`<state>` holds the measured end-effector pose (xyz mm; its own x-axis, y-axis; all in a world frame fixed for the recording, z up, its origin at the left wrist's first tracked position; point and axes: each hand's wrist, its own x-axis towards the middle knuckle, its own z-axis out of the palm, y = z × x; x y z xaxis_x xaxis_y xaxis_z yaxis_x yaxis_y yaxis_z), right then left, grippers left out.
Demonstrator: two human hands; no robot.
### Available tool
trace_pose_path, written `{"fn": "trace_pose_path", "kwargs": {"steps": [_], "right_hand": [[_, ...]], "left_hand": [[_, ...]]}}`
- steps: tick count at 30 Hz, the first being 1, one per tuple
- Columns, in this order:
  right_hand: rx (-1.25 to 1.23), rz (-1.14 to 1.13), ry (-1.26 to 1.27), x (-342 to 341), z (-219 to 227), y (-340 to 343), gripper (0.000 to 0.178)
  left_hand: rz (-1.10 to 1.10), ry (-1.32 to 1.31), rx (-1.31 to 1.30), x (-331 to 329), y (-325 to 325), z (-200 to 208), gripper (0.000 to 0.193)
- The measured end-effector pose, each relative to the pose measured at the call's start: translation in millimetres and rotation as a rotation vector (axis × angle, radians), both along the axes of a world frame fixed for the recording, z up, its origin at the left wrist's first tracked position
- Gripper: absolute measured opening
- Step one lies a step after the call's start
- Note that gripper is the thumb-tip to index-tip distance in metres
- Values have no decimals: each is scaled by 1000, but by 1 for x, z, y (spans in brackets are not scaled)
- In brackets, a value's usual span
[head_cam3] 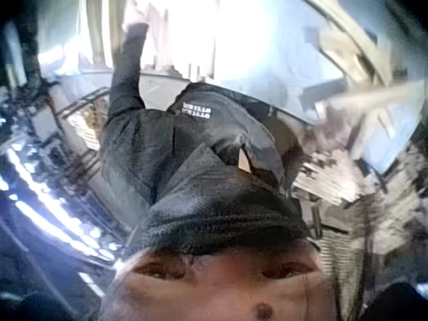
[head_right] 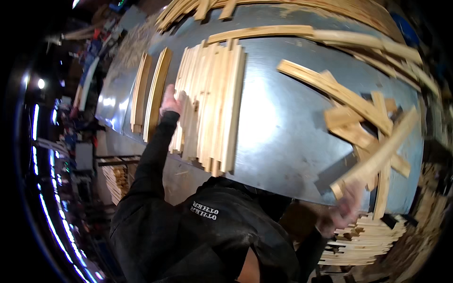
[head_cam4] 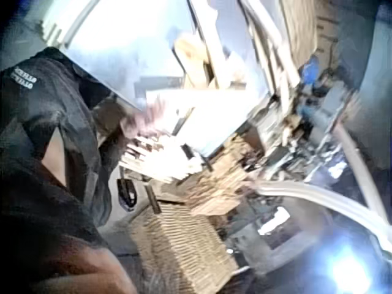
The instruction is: The person repeatedly picks up thin wooden planks from a metal table and stacks them into a neat pile. They handle the planks one at a time or in small groups, aligning them carefully before adding them to the growing stack.
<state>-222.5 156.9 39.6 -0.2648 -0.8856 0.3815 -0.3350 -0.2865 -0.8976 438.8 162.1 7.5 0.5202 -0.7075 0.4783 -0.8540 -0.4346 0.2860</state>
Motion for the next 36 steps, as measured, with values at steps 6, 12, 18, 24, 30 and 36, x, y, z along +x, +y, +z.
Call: {"fn": "trace_pose_path", "kwargs": {"steps": [6,12,18,24,30,36], "right_hand": [[33,750,744,392,31,-44,48],[359,619,597,421,-69,-148,54],[1032,832,-628,411,9,-129,54],[506,1002,-602,422,153,-216,85],[-81,1204,-334,424,248,-261,68],[640,1177,-752,417,186,-139,74]], "left_hand": [[-34,379,108,185,204,22,64],[-114,862,275,67,42,16,101],[-312,1510,-81,53,40,24,70],[-527,-25,-135,97,-20,181,53],[-1110,662,-554,177,-108,244,41],[-613,104,-646,62,7,162,56]]}}
